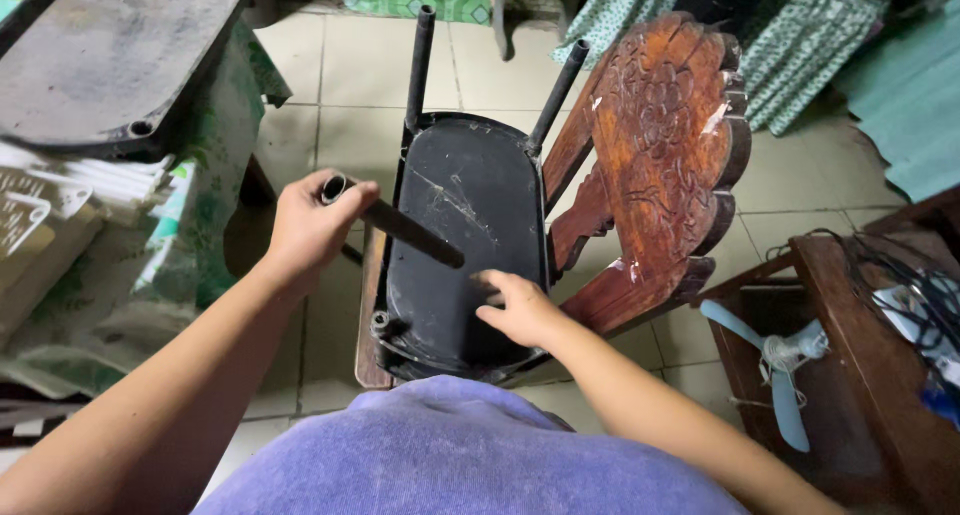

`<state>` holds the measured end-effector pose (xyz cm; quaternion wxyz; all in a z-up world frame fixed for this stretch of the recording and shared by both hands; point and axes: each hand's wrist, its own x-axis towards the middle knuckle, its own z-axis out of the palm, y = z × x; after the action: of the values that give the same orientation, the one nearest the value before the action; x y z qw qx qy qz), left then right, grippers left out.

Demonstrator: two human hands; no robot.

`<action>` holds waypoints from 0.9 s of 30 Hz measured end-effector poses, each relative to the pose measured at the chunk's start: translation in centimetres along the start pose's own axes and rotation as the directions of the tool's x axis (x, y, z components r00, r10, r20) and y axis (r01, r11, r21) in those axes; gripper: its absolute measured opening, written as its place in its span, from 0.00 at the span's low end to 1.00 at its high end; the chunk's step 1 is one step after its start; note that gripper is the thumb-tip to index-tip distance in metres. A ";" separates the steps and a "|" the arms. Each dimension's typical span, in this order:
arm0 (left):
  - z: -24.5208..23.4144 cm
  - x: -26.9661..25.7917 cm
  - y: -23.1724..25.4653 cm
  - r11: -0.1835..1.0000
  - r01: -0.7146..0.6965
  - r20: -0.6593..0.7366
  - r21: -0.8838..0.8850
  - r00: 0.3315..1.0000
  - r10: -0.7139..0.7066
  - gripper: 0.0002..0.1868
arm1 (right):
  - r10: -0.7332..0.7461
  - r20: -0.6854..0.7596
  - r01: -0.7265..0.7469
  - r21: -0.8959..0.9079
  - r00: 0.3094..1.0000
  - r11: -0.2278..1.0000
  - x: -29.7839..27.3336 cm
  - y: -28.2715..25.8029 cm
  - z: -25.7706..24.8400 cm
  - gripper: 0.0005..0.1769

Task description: The person assembles a black plastic stool by inserting cylindrical legs into the seat base. They pick up each leg from a nearby tray and press it into the corresponding socket on the underside of the seat, repeating the process for all four legs.

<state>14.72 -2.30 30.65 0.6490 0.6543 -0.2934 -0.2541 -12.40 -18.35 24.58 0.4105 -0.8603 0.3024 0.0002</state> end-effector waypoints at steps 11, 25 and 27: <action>0.6 -6.5 3.7 0.847 -0.017 -0.199 0.532 0.969 0.145 0.21 | -0.002 0.243 0.093 -0.362 0.970 0.928 -0.6 4.8 2.1 0.40; 0.1 -6.2 0.4 0.992 0.112 -0.118 0.061 0.988 -0.104 0.20 | 0.044 0.174 -0.065 0.114 0.984 0.991 -0.5 -2.3 3.4 0.42; -0.4 -5.4 -1.6 0.977 0.180 -0.091 -0.112 0.977 -0.190 0.17 | 0.138 0.183 -0.206 0.437 0.974 0.875 0.2 -3.0 3.2 0.34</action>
<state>11.26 1.81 28.85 0.6695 0.6565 -0.1843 -0.2947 -9.86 -14.75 24.52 0.6191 -0.7080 0.3385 0.0291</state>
